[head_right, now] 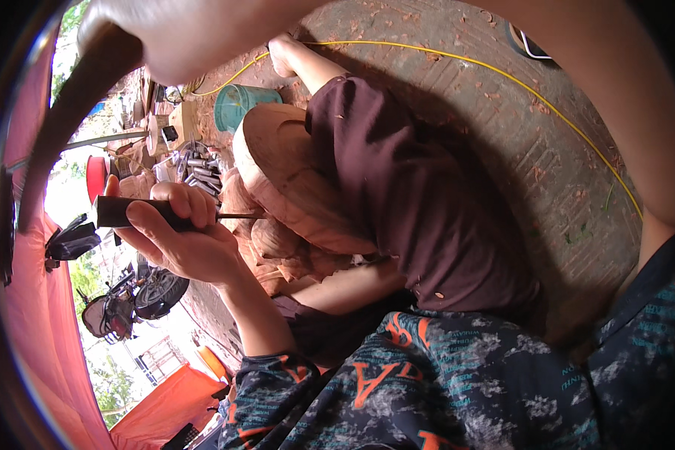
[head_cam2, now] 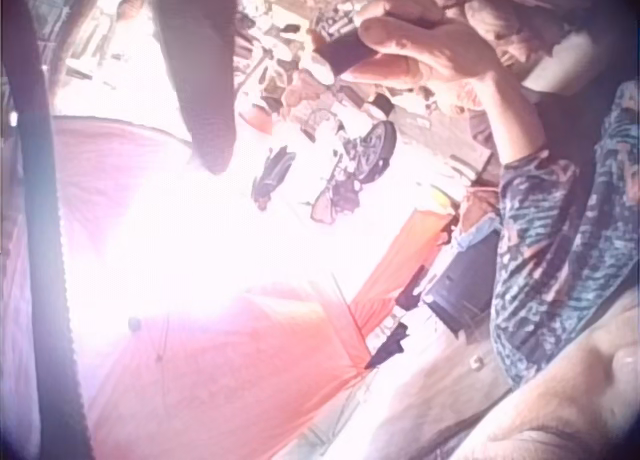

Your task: The person sits on the floor and carves a wooden sculpture of a figure using a chisel and a wooden mallet. They repeatedly strike the chisel to shape the wood, occasionally switching tools from a nearby collection.

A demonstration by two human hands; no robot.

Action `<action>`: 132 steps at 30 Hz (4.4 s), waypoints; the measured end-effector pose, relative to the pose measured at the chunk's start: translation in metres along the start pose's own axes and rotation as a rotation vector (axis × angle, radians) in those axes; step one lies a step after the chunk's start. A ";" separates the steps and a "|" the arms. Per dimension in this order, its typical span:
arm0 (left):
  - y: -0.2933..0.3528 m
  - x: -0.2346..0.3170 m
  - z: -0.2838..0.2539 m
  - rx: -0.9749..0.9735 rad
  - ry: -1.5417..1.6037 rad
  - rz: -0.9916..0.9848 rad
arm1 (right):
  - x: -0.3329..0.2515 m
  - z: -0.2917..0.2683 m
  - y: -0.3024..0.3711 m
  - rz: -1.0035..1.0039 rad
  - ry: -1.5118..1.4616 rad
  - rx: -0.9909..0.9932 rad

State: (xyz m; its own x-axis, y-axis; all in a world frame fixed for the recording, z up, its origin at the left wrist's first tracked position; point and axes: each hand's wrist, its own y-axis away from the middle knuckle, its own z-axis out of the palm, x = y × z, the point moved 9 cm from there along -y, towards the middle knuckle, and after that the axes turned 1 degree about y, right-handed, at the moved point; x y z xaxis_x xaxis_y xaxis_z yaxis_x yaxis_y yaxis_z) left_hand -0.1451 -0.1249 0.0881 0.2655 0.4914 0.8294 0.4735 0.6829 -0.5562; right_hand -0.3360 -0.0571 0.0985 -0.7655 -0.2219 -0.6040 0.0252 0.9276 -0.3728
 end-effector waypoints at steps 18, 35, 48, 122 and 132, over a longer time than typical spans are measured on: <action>0.003 -0.008 -0.007 0.040 0.023 -0.006 | -0.011 -0.003 0.015 -0.018 -0.003 0.033; 0.007 0.004 0.003 0.006 -0.002 0.010 | -0.016 -0.016 0.043 -0.040 -0.006 0.139; 0.012 -0.012 -0.019 0.061 0.051 0.002 | -0.033 0.000 0.040 -0.128 0.065 0.339; 0.016 -0.028 0.025 -0.156 -0.194 -0.047 | -0.009 0.003 0.093 0.189 -0.206 0.409; 0.024 -0.026 0.012 -0.156 -0.157 -0.041 | -0.020 0.010 0.099 0.253 -0.034 0.278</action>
State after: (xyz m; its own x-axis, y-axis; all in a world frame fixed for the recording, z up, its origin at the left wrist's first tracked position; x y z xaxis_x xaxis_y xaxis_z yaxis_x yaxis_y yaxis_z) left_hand -0.1504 -0.1143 0.0528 0.1148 0.5517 0.8261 0.6090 0.6179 -0.4973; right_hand -0.3119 0.0360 0.0668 -0.6910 -0.0108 -0.7227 0.3876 0.8385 -0.3831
